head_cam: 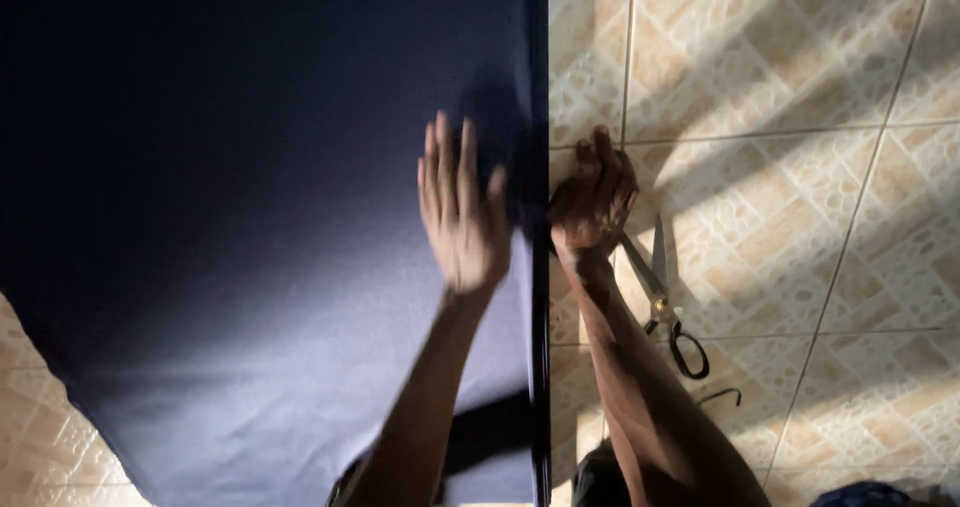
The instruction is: The person is preparing a large piece of dark blue fabric by unfolding it, folding it over, and smoothing it out on the floor.
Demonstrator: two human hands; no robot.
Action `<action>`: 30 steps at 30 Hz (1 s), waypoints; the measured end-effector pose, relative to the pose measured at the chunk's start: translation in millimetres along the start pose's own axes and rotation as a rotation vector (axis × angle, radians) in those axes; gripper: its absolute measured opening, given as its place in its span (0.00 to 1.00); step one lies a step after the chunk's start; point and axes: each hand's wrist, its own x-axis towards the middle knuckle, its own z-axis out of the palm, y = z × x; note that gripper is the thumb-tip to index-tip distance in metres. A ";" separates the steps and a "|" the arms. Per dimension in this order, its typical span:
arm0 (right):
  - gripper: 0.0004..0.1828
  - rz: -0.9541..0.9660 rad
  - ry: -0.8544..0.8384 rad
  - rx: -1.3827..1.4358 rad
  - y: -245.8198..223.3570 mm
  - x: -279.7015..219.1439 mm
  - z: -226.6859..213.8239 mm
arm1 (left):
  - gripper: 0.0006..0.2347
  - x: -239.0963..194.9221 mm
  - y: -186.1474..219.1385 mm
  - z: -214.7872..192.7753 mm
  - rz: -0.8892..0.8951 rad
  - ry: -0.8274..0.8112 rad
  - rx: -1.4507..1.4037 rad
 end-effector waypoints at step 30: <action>0.16 0.339 -0.070 0.226 -53.2 -263.9 -144.0 | 0.26 -244.8 49.9 -5.9 0.232 -0.238 0.246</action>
